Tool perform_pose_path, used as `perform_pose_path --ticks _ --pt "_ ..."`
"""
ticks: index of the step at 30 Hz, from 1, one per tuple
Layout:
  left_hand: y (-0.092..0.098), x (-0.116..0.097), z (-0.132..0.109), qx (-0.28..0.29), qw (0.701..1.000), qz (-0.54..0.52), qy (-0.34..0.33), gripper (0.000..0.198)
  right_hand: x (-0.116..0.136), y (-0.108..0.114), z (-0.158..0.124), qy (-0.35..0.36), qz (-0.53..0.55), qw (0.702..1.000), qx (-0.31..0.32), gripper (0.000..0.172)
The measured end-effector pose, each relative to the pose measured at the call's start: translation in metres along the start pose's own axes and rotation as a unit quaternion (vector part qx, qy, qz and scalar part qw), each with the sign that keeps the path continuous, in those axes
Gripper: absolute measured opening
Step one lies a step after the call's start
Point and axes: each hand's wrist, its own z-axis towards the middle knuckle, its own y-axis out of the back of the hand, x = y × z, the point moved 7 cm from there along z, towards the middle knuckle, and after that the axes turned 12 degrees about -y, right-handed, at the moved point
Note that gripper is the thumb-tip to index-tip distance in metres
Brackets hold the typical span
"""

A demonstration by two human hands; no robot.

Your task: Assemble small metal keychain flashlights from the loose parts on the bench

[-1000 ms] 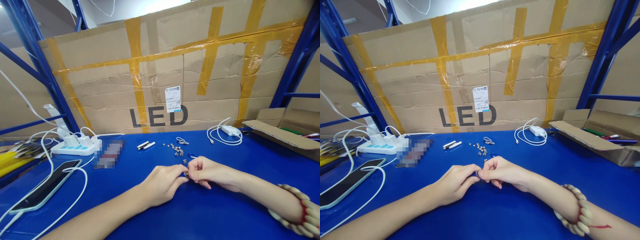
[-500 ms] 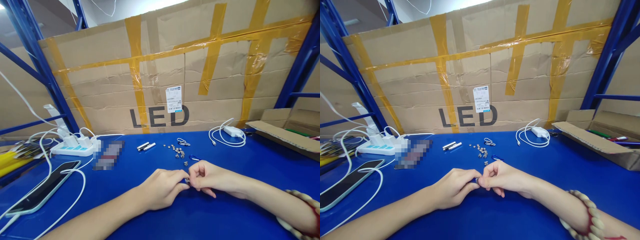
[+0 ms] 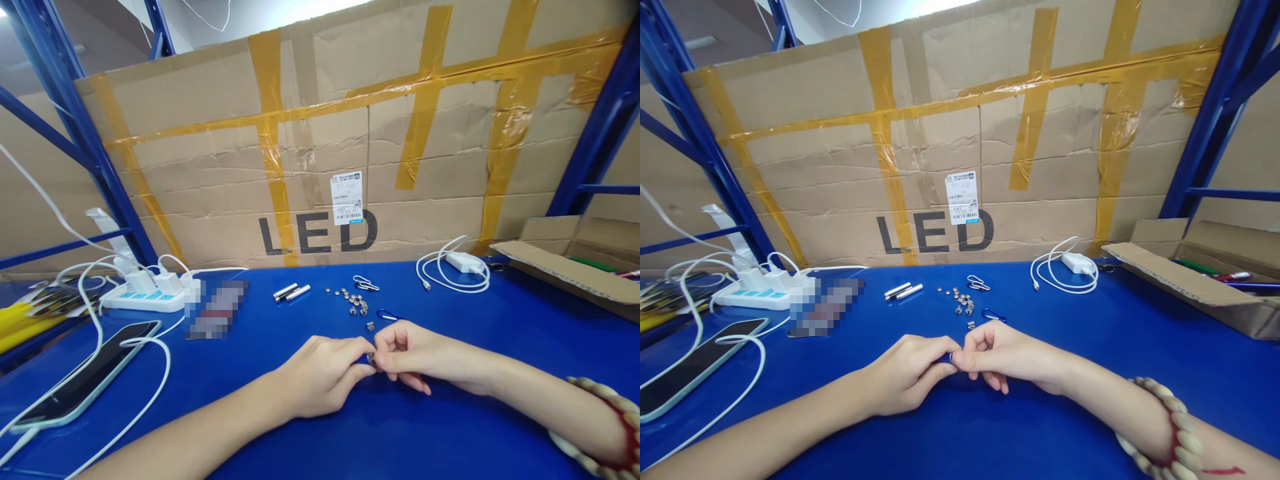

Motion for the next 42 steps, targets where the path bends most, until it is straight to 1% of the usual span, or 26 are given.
perform_pose_path --ticks 16,22,32,37,42 --pt "-0.0003 0.0006 0.0013 0.008 1.000 -0.007 0.016 0.019 0.0019 -0.0042 -0.0005 0.009 -0.002 1.000 0.021 0.042" --pt "-0.0013 0.0013 0.0011 0.015 1.000 0.011 0.021 0.020 0.0012 -0.0033 0.0008 0.017 0.027 0.999 0.013 0.042" --pt "-0.0004 -0.0009 0.0006 0.019 1.000 0.017 0.009 0.021 0.0004 -0.0033 0.0007 0.017 0.021 1.000 0.013 0.040" --pt "-0.0007 -0.0001 0.0007 0.019 0.999 0.023 0.012 0.022 0.0012 -0.0014 0.0009 0.022 0.023 0.999 -0.014 0.041" --pt "-0.0008 0.0014 0.0005 0.015 0.999 0.023 0.019 0.022 0.0008 -0.0011 0.0009 0.020 0.032 0.999 -0.019 0.041"
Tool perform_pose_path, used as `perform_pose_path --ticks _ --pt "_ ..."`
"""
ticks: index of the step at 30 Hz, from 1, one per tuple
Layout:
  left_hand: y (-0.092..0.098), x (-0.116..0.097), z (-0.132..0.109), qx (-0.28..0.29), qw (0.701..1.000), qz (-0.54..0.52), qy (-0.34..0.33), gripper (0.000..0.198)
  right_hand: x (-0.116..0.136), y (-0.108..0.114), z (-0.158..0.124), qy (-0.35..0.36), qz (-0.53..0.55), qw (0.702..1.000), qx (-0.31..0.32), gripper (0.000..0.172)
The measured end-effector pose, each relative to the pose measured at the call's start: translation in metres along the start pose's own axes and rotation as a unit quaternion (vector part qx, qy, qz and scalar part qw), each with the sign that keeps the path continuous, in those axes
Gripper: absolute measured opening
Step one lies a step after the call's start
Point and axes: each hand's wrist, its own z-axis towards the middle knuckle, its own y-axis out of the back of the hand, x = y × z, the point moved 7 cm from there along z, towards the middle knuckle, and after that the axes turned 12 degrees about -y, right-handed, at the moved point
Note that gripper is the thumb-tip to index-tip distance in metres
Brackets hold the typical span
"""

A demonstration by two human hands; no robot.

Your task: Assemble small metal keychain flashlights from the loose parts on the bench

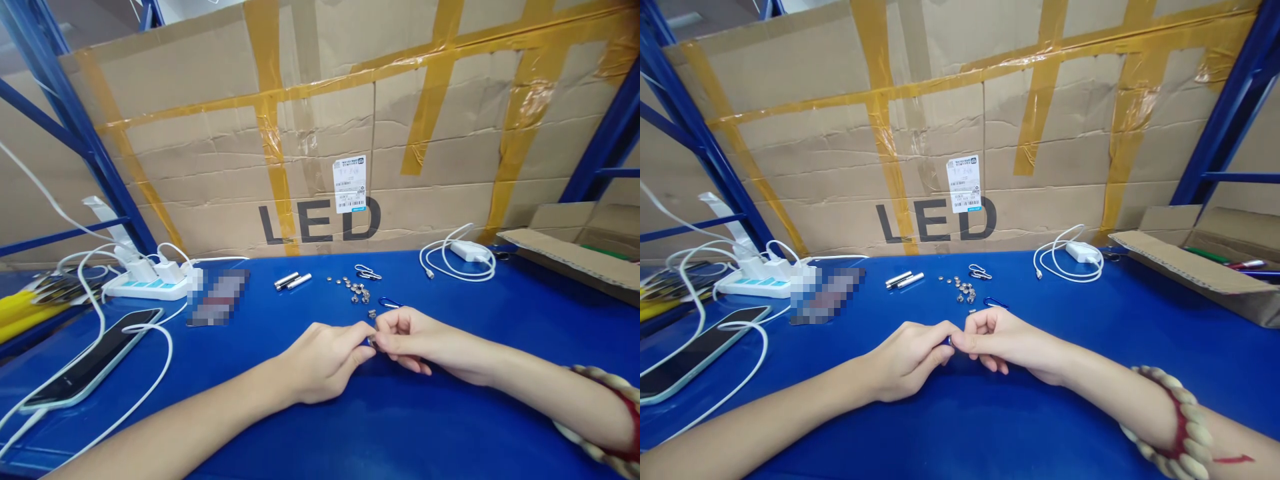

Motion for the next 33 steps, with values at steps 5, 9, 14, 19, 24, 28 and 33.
perform_pose_path --ticks 5,9,14,19,24,28,33 --pt "0.0014 0.0009 0.0005 -0.012 1.000 0.001 0.012 0.023 0.0018 0.0006 0.0010 0.013 0.017 1.000 -0.003 0.040" --pt "0.0032 0.0015 0.0003 -0.032 0.999 0.013 0.019 0.026 0.0005 0.0022 0.0025 0.008 0.021 1.000 -0.013 0.039" --pt "0.0054 0.0018 -0.0008 -0.060 0.997 0.029 0.029 0.024 0.0000 0.0040 0.0034 0.012 0.030 0.999 -0.012 0.039" --pt "0.0056 -0.0007 -0.0001 -0.062 0.997 0.038 0.029 0.024 -0.0019 0.0045 0.0027 0.000 0.030 1.000 -0.008 0.040" --pt "0.0035 -0.0021 -0.0004 -0.049 0.998 0.029 0.020 0.023 0.0003 0.0020 0.0018 -0.001 0.020 1.000 0.001 0.040" --pt "0.0027 -0.0010 -0.0012 -0.048 0.998 0.035 0.018 0.023 0.0018 0.0017 0.0014 -0.004 0.010 1.000 -0.006 0.042" --pt "0.0024 -0.0005 -0.0013 -0.046 0.998 0.047 0.017 0.023 0.0016 0.0016 0.0013 -0.002 0.007 1.000 -0.004 0.044"
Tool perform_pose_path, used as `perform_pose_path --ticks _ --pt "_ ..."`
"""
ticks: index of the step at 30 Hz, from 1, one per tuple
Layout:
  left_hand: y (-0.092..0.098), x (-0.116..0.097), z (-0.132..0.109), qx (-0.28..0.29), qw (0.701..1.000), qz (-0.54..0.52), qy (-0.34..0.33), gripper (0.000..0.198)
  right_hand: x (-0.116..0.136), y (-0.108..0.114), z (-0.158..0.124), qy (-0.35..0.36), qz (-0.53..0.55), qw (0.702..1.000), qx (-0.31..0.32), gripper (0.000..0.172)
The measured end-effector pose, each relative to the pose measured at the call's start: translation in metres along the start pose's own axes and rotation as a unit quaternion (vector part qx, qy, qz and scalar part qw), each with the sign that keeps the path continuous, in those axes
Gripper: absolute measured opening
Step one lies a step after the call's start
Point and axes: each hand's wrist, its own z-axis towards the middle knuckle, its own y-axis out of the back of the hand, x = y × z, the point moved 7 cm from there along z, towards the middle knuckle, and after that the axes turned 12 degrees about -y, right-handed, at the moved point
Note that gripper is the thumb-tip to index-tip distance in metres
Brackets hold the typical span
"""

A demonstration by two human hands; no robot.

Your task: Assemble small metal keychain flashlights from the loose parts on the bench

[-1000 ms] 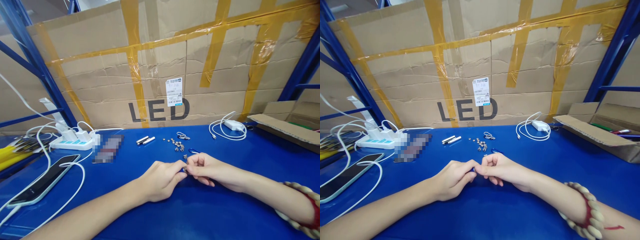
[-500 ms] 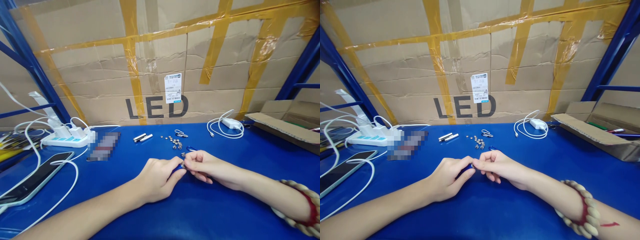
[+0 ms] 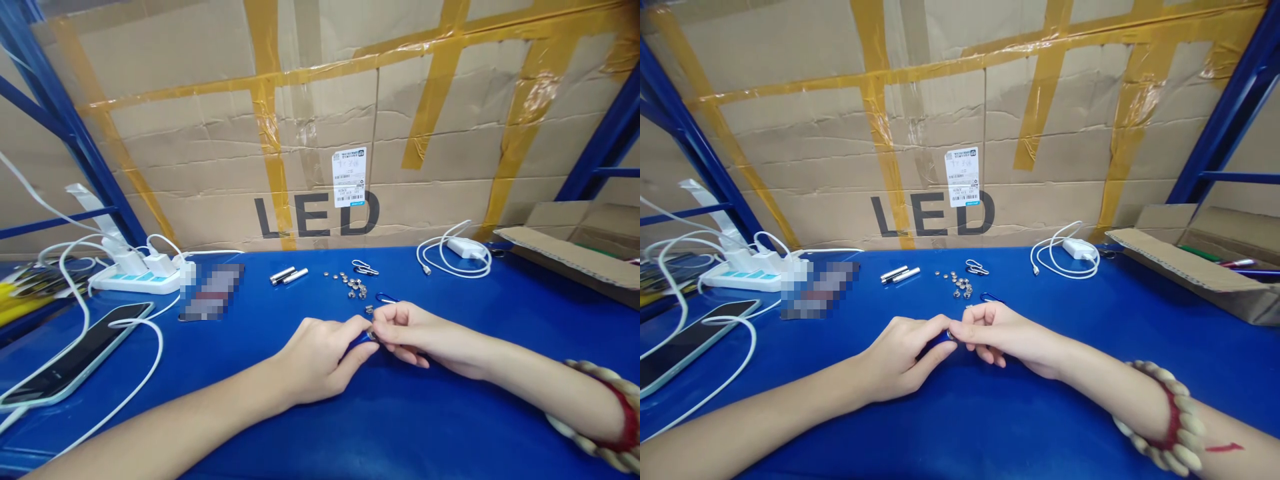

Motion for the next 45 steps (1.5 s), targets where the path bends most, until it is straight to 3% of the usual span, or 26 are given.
perform_pose_path --ticks 45 --pt "0.0010 -0.0012 0.0002 0.009 1.000 -0.004 -0.007 0.021 0.0002 -0.0017 -0.0005 -0.005 0.000 1.000 0.015 0.041"
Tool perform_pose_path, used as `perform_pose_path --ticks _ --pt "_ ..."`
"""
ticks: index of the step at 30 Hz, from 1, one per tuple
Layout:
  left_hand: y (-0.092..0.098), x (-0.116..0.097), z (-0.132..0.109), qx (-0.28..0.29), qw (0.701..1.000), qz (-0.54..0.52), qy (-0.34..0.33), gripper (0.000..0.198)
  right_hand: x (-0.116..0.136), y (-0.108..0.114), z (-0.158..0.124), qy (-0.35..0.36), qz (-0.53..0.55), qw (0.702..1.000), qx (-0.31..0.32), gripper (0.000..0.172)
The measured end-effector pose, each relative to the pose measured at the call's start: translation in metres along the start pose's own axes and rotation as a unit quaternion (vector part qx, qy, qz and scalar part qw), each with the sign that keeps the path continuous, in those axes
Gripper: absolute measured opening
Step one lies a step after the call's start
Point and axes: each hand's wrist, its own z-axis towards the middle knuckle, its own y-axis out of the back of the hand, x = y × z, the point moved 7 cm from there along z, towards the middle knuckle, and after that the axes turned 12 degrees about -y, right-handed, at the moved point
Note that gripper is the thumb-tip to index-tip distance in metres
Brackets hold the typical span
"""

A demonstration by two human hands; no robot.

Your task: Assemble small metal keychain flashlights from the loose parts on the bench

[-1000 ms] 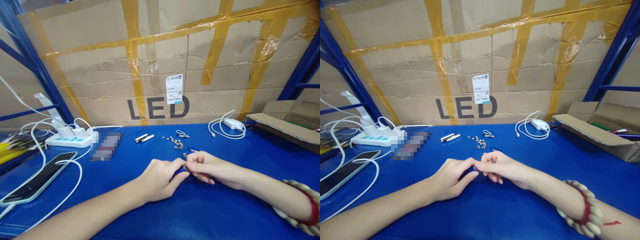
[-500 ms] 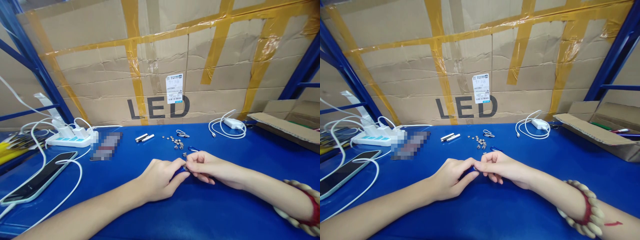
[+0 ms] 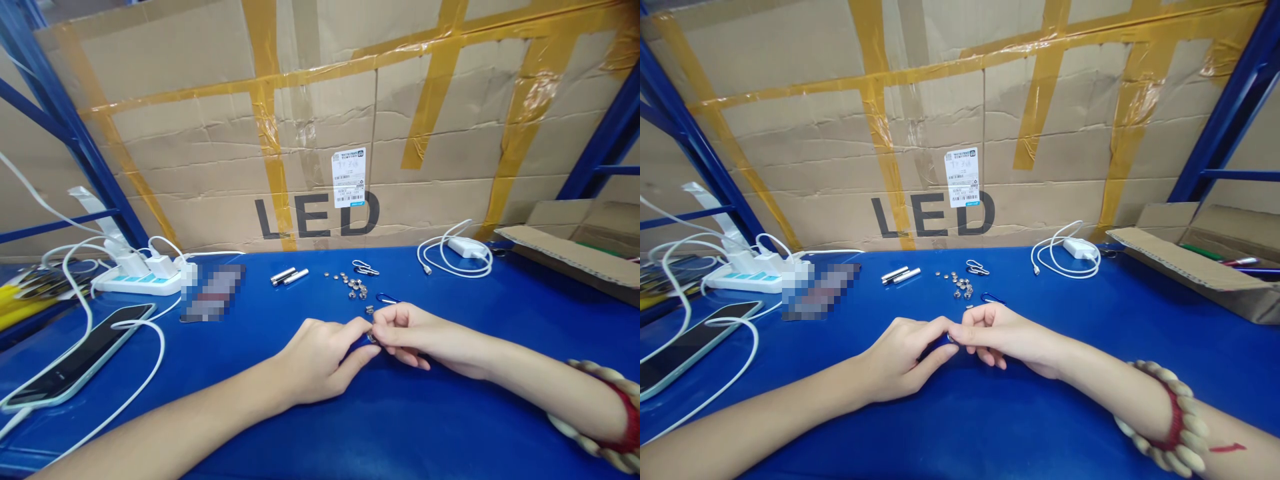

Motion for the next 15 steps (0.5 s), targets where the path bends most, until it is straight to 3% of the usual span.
perform_pose_path --ticks 15 --pt "-0.0004 -0.0010 0.0002 0.002 1.000 0.005 -0.004 0.020 0.0004 0.0003 -0.0005 -0.004 -0.007 1.000 0.000 0.042"
